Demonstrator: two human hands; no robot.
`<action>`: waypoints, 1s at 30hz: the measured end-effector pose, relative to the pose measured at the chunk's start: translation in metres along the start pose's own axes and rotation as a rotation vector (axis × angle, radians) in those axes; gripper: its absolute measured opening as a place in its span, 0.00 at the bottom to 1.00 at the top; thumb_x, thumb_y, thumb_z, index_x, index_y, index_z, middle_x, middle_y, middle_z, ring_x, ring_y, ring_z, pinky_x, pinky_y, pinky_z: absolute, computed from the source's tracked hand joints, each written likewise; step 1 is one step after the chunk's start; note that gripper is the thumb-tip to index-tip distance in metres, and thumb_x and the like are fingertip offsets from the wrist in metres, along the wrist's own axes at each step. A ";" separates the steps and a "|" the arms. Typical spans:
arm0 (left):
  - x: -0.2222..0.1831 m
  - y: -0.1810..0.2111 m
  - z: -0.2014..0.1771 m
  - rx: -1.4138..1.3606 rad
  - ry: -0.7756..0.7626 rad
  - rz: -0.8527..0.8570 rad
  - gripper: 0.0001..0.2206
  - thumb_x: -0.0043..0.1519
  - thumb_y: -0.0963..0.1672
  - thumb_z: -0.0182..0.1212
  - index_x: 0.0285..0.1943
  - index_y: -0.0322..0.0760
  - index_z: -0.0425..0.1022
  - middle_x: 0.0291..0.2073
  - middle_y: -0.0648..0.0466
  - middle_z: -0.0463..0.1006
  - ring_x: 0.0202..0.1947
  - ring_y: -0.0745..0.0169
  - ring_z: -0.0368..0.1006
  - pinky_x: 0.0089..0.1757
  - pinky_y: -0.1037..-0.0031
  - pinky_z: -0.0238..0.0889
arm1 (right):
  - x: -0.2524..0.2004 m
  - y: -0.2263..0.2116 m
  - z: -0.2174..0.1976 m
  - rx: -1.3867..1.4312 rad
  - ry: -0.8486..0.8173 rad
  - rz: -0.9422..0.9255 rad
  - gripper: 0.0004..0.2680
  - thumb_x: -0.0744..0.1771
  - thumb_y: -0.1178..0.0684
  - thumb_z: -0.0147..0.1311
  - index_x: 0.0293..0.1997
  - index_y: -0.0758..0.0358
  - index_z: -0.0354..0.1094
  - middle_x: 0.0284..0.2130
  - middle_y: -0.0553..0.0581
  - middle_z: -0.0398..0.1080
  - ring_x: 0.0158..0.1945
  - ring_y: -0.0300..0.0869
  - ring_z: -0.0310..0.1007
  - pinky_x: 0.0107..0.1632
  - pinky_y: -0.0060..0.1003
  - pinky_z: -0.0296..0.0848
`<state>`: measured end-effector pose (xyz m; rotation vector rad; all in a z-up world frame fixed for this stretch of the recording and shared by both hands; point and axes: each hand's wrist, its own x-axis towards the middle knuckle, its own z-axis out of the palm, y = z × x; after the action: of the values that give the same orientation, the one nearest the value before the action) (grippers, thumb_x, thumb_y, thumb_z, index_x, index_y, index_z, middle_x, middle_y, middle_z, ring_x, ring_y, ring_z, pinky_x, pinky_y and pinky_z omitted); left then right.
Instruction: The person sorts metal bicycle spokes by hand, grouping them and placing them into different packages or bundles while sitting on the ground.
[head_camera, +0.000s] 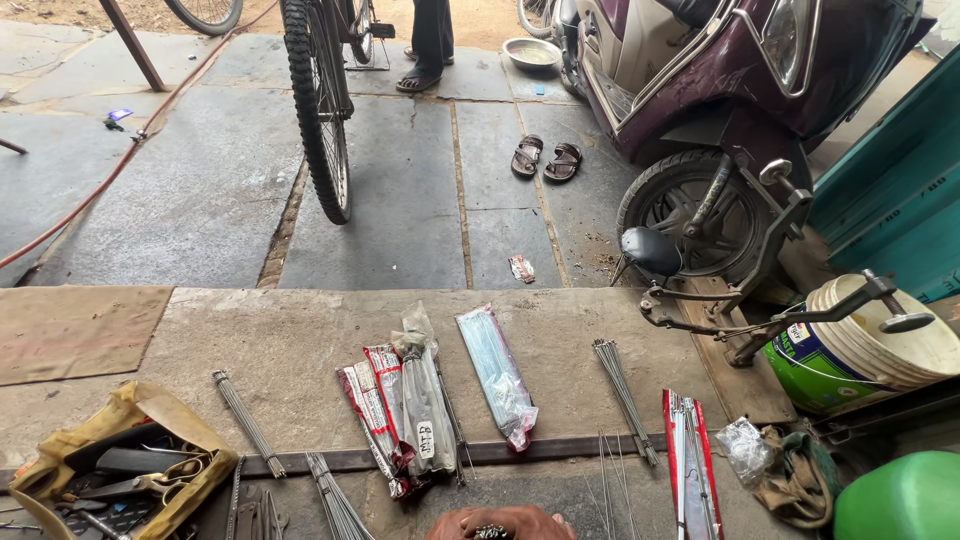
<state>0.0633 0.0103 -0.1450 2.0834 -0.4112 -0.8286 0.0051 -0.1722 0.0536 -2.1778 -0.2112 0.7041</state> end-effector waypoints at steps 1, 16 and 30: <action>0.001 0.000 0.001 0.009 -0.007 0.000 0.19 0.63 0.55 0.53 0.58 0.54 0.80 0.52 0.54 0.81 0.55 0.53 0.77 0.58 0.66 0.67 | -0.001 0.001 0.001 0.007 -0.016 0.025 0.09 0.69 0.44 0.56 0.54 0.44 0.73 0.50 0.52 0.79 0.57 0.44 0.79 0.66 0.63 0.48; 0.009 0.005 -0.006 0.065 -0.039 0.061 0.16 0.64 0.53 0.52 0.55 0.50 0.80 0.48 0.50 0.82 0.51 0.49 0.79 0.55 0.64 0.69 | 0.007 0.006 -0.013 0.163 0.013 -0.152 0.10 0.68 0.51 0.55 0.56 0.53 0.73 0.53 0.56 0.78 0.58 0.46 0.79 0.64 0.49 0.65; -0.017 0.006 0.012 0.037 0.112 -0.057 0.14 0.61 0.46 0.53 0.50 0.46 0.82 0.46 0.47 0.83 0.49 0.45 0.79 0.52 0.62 0.71 | -0.003 -0.002 -0.002 0.308 0.121 -0.403 0.10 0.69 0.58 0.54 0.56 0.61 0.72 0.56 0.59 0.76 0.59 0.50 0.79 0.60 0.42 0.77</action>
<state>0.0431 0.0091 -0.1385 2.1727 -0.3098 -0.7388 0.0035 -0.1731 0.0572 -1.8014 -0.4338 0.3483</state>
